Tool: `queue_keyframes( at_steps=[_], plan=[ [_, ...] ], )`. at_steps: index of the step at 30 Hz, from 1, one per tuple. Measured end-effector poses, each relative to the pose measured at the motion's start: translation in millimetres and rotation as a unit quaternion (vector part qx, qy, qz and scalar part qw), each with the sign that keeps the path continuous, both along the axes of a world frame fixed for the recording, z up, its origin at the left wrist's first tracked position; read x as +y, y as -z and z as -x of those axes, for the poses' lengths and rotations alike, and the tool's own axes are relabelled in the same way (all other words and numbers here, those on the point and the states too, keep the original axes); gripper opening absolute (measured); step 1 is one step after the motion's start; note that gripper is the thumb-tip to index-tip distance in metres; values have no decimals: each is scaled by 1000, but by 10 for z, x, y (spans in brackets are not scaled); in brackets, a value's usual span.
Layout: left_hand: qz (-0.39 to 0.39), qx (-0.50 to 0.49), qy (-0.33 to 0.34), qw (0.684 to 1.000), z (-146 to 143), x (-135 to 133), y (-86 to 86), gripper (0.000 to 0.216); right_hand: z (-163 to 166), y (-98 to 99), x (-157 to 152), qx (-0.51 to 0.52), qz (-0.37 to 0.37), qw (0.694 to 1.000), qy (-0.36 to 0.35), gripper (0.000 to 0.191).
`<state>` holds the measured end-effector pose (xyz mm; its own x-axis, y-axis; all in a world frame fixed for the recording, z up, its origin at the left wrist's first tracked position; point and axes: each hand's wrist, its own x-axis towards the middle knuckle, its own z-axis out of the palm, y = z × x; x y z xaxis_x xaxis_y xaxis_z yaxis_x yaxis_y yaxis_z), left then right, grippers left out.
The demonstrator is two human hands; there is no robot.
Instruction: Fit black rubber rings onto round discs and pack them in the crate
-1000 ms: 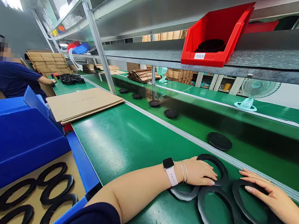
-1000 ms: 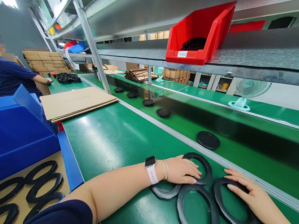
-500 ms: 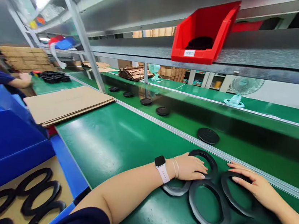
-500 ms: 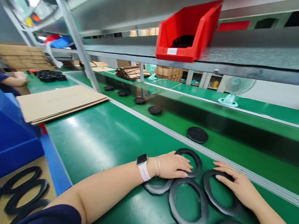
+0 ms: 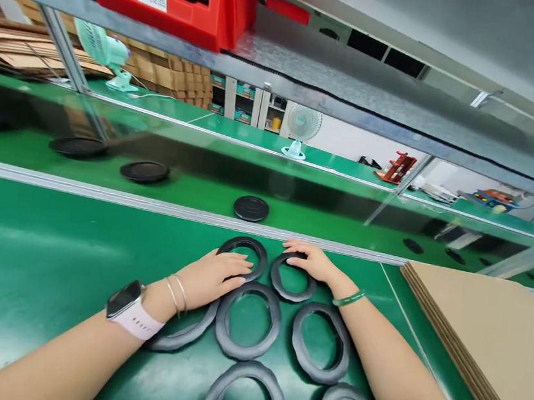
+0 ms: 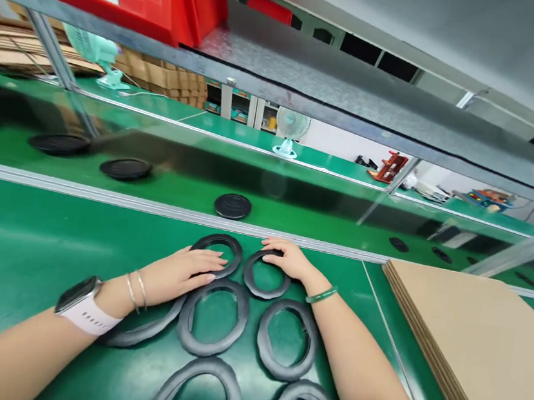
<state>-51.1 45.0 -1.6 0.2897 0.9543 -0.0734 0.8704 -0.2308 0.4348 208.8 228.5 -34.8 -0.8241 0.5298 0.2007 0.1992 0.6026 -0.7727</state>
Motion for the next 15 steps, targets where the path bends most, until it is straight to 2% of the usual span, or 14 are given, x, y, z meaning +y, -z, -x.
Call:
queue_keyframes(
  at_steps=[4,8,11,15],
  plan=[
    [6,-1,-6,1000,1,-1,-9,42,-5,-1,22,34,69,997,28,37],
    [10,-2,-7,1000,1,-6,-18,41,-30,-1,80,106,167,976,93,43],
    [6,-4,-8,1000,4,-5,-12,42,-43,-18,92,115,182,969,117,46],
    [6,0,-8,1000,8,4,5,43,-39,-16,75,83,161,980,86,44]
  ],
)
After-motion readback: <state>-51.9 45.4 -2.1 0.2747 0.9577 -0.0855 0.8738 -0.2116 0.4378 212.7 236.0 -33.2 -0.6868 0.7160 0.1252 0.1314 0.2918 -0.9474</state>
